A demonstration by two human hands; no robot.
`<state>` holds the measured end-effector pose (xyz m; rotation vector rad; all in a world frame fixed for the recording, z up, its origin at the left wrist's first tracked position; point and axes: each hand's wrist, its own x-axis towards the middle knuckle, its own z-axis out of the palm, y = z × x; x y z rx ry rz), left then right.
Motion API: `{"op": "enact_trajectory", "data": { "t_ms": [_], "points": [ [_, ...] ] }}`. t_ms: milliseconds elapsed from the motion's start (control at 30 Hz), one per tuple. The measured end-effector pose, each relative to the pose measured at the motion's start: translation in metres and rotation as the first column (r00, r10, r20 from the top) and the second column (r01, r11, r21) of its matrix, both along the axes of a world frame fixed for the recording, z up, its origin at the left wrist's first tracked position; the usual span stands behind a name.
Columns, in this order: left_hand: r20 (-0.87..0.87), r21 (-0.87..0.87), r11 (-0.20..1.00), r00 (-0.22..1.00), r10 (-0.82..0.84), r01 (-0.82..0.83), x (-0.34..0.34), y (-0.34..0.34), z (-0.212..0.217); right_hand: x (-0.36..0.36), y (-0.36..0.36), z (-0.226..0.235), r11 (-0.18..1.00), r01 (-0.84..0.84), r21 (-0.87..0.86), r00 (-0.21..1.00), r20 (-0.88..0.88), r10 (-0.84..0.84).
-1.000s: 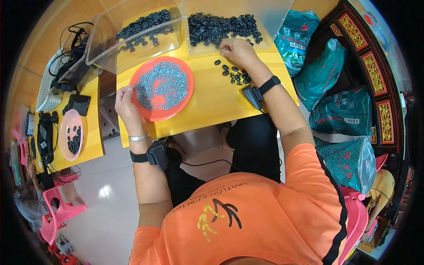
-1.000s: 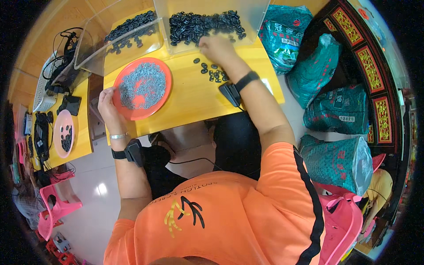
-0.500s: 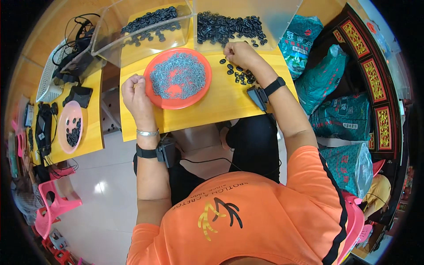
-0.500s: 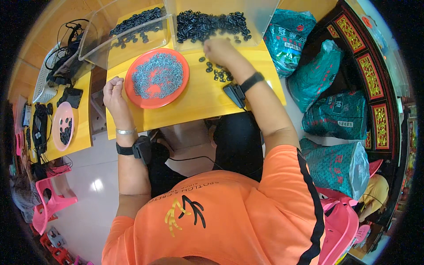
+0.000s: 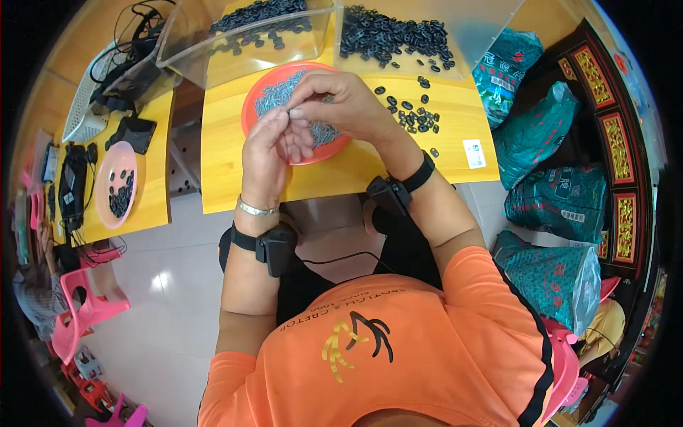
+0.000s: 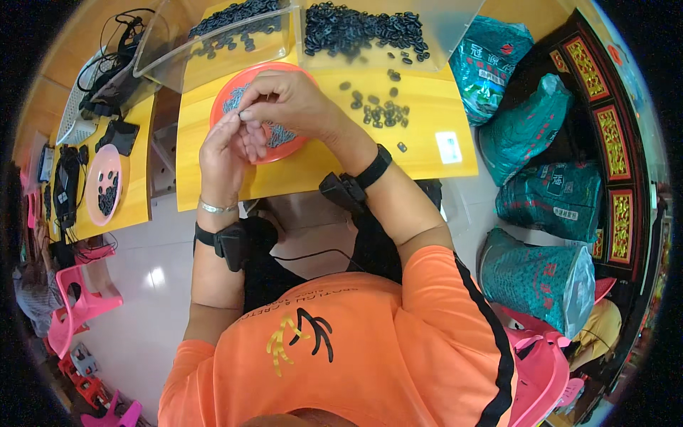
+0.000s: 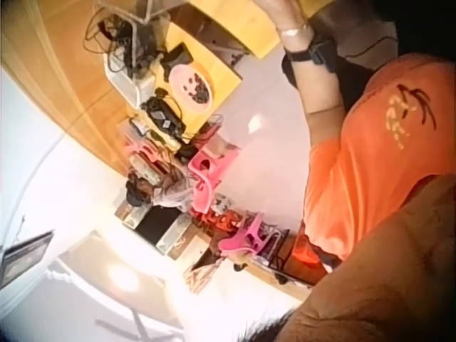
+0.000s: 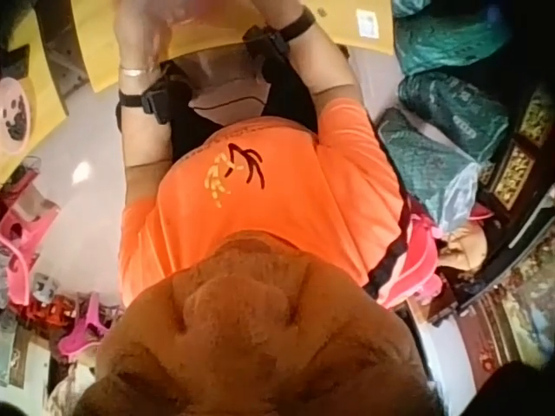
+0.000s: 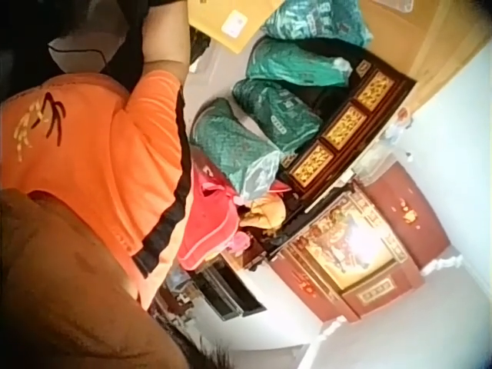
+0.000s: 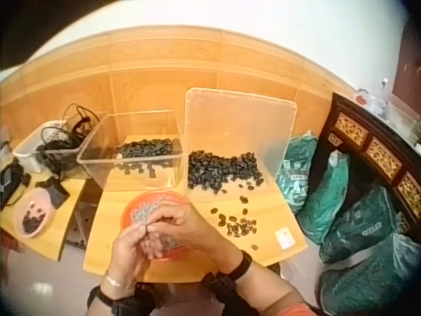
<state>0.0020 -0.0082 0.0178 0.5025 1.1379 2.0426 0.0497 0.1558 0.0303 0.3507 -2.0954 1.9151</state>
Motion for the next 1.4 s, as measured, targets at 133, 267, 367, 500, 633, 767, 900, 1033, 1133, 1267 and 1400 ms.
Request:
{"op": "enact_trajectory", "data": {
  "t_ms": [133, 267, 367, 500, 633, 767, 900, 1033, 1133, 1267, 1400],
  "points": [
    [-0.028, 0.005, 1.000, 1.000, -0.002, 0.002, -0.007, -0.002, -0.007, -0.001, 0.003, -0.005, 0.998, -0.046, 0.050, 0.998, -0.032, 0.047],
    [-0.015, -0.001, 0.997, 0.997, -0.075, 0.075, -0.011, -0.002, -0.008, -0.001, 0.007, -0.005, 0.985, -0.064, 0.158, 0.992, -0.098, 0.080],
    [0.068, 0.036, 0.993, 0.991, -0.117, 0.115, -0.010, -0.002, -0.012, 0.001, 0.009, -0.003, 0.987, -0.112, 0.116, 0.991, -0.067, 0.120],
    [0.014, 0.016, 0.998, 0.998, -0.054, 0.054, -0.011, 0.000, -0.013, 0.003, 0.004, -0.001, 0.989, -0.070, 0.127, 0.997, -0.031, 0.075],
    [-0.136, -0.188, 0.974, 0.986, 0.101, -0.126, -0.004, 0.004, -0.008, 0.005, -0.001, -0.005, 1.000, 0.003, 0.020, 0.991, 0.133, -0.005],
    [-0.481, -0.264, 0.912, 0.862, 0.160, -0.316, -0.003, 0.006, -0.010, 0.003, -0.003, -0.009, 0.995, 0.077, 0.057, 0.976, 0.199, -0.087],
    [-0.354, -0.211, 0.925, 0.907, 0.228, -0.315, -0.011, 0.004, -0.015, 0.001, -0.002, -0.013, 0.833, 0.217, 0.508, 0.956, 0.060, -0.286],
    [-0.340, -0.196, 0.925, 0.907, 0.248, -0.326, -0.016, 0.000, -0.018, 0.009, 0.001, -0.018, 0.457, 0.191, 0.869, 0.962, -0.074, -0.263],
    [-0.316, -0.218, 0.922, 0.917, 0.243, -0.319, -0.016, 0.000, -0.019, 0.008, -0.004, -0.022, 0.358, 0.169, 0.918, 0.963, -0.076, -0.258],
    [-0.436, -0.298, 0.864, 0.863, 0.255, -0.405, -0.013, 0.001, -0.017, 0.002, -0.004, -0.032, 0.359, 0.249, 0.899, 0.954, -0.165, -0.248],
    [-0.487, -0.327, 0.844, 0.841, 0.236, -0.426, -0.014, -0.001, -0.017, -0.005, -0.002, -0.035, 0.470, 0.291, 0.833, 0.945, -0.175, -0.275]
  ]
}}
